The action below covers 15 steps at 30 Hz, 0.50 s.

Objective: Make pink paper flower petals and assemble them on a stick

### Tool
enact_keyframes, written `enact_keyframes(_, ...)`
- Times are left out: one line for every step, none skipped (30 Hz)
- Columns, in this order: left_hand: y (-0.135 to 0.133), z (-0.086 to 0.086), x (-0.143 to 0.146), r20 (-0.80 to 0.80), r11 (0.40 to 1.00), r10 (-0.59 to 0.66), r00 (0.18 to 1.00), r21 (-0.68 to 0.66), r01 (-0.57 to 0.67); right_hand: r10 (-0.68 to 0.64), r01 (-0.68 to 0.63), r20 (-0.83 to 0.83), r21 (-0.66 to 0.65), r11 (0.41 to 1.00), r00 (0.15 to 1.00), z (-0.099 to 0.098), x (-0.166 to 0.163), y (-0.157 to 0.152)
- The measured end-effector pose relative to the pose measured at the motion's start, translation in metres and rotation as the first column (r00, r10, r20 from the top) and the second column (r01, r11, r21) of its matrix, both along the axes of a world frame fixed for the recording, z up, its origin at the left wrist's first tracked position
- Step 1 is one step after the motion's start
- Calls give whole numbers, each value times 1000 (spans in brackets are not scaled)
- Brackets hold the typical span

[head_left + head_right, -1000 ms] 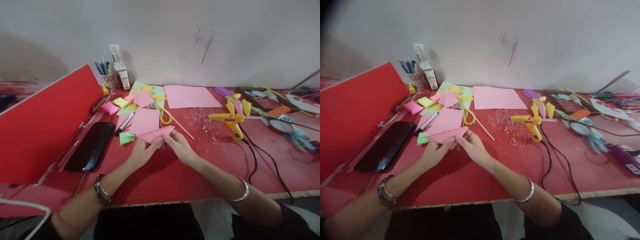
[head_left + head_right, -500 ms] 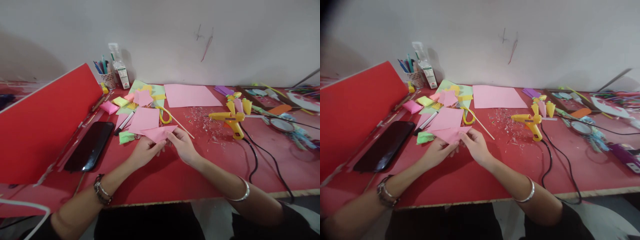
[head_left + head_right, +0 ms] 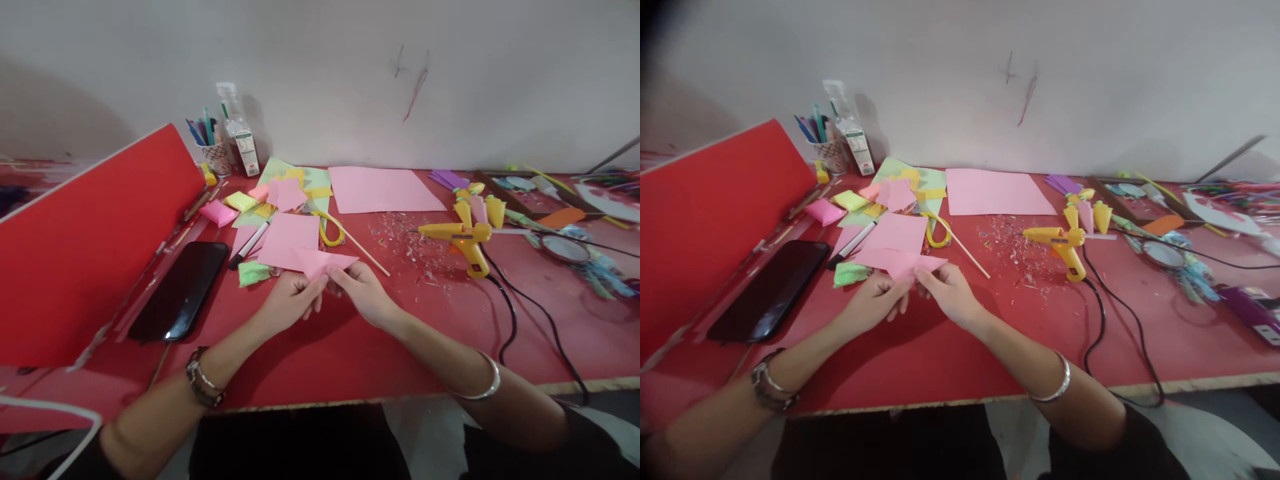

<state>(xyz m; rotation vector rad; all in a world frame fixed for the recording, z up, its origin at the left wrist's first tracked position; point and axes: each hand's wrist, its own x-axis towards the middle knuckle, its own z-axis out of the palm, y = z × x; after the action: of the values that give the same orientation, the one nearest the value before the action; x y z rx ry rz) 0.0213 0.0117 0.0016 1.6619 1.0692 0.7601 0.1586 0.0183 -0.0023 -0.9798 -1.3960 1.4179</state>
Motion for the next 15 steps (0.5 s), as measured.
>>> enact_keyframes(0, 0, 0, 17, 999, 34, 999, 26, -34, 22, -23, 28, 21, 1000, 999, 1, 0, 0)
enact_keyframes(0, -1, 0, 36, 996, 70, 997, 54, -72, 37, -39, 50, 38, 999, 998, 1, 0, 0)
enact_keyframes(0, -1, 0, 55, 991, 100, 993, 81, -104, 48, -51, 69, 50, 997, 996, 2, 1, 0)
enact_keyframes(1, -1, 0, 70, 986, 120, 990, 105, -127, 53, -58, 86, 58, 997, 995, 2, 1, 0)
enact_keyframes(1, -2, -1, 78, 983, 126, 989, 125, -135, 55, -62, 100, 62, 996, 993, 2, 1, 0)
enact_keyframes(1, -2, -1, 78, 982, 119, 990, 141, -129, 55, -62, 109, 65, 996, 993, 2, 2, 0)
enact_keyframes(1, -2, -2, 73, 982, 106, 992, 150, -116, 57, -65, 112, 68, 996, 992, 2, 2, 0)
enact_keyframes(1, -2, -2, 64, 984, 85, 994, 154, -94, 58, -66, 110, 71, 995, 992, 2, 2, -1)
enact_keyframes(1, -2, -2, 54, 986, 55, 997, 152, -62, 57, -64, 102, 75, 995, 993, 2, 2, -1)
enact_keyframes(1, -1, -3, 45, 989, 21, 999, 143, -28, 51, -58, 92, 79, 995, 994, 2, 3, -2)
enact_keyframes(1, -1, -3, 37, 992, -10, 999, 128, 5, 44, -51, 86, 86, 995, 995, 3, 3, -2)
enact_keyframes(1, 0, -3, 31, 994, -34, 999, 109, 30, 38, -46, 85, 94, 995, 996, 4, 3, -2)
enact_keyframes(1, 0, -3, 27, 995, -47, 999, 92, 45, 38, -47, 91, 103, 994, 995, 5, 3, -3)
enact_keyframes(1, 0, -3, 26, 995, -50, 998, 83, 48, 46, -58, 100, 111, 992, 994, 6, 3, -3)
enact_keyframes(1, 0, -3, 26, 996, -42, 999, 85, 39, 61, -74, 109, 118, 990, 992, 7, 3, -3)
